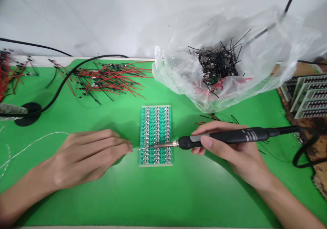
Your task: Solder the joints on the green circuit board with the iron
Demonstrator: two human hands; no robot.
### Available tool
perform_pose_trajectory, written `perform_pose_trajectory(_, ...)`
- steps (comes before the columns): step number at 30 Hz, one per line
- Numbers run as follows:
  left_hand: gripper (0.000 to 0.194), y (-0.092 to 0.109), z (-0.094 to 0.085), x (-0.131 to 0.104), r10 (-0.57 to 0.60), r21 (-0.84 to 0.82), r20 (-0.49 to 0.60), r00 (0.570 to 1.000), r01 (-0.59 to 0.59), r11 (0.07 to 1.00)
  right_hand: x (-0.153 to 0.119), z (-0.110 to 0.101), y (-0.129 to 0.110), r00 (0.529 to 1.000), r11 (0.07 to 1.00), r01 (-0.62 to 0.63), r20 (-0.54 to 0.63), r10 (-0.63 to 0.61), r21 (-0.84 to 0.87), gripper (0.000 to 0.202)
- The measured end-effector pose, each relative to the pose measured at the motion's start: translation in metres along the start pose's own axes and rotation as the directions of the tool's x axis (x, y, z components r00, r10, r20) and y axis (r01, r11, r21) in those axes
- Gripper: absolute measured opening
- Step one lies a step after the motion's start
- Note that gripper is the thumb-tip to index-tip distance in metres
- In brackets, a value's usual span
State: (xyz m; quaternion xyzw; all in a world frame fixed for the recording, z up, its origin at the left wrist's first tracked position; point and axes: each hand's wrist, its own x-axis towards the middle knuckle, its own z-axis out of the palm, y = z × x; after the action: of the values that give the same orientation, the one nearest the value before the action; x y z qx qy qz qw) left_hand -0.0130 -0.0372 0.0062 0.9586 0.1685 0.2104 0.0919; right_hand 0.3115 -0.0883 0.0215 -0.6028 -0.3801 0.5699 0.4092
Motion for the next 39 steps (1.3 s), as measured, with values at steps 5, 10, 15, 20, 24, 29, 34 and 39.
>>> perform_pose_trajectory(5,0.022,0.001,-0.001,0.0,0.001,-0.002,0.029,1.0,-0.001,1.0,0.0,-0.001,0.001,1.0,1.0,0.008,0.011,-0.008,0.007,0.023)
perform_pose_trajectory(10,0.022,0.001,-0.002,0.002,0.02,0.011,0.044,0.999,-0.021,1.0,0.0,-0.001,0.002,1.0,1.0,0.011,0.012,-0.011,0.01,0.022)
perform_pose_trajectory(15,0.02,0.001,-0.003,0.005,0.03,0.0,0.043,0.999,-0.03,1.0,-0.001,0.0,0.002,1.0,1.0,0.009,0.005,-0.009,0.009,0.022)
perform_pose_trajectory(20,0.02,0.001,-0.003,0.007,0.029,-0.016,0.051,0.998,-0.028,0.999,0.0,-0.003,0.005,0.998,0.999,0.054,0.031,-0.054,-0.001,0.017)
perform_pose_trajectory(24,0.018,0.001,-0.001,0.003,0.037,0.007,0.013,0.999,-0.037,0.999,0.002,-0.005,0.007,0.997,0.998,0.066,0.039,-0.066,-0.013,0.015)
perform_pose_trajectory(29,0.017,0.0,0.0,0.0,-0.033,0.044,-0.057,0.998,0.036,0.998,0.003,-0.009,0.01,0.993,0.995,0.096,0.069,-0.093,-0.036,0.014)
perform_pose_trajectory(34,0.019,0.002,-0.002,0.001,-0.174,-0.094,-0.033,0.984,0.171,0.981,0.003,-0.009,0.009,0.99,0.994,0.102,0.101,-0.099,-0.026,0.012)
perform_pose_trajectory(39,0.026,0.003,-0.002,0.0,-0.204,-0.027,-0.039,0.978,0.204,0.979,0.003,-0.008,0.008,0.995,0.998,0.06,0.079,-0.058,-0.018,0.012)
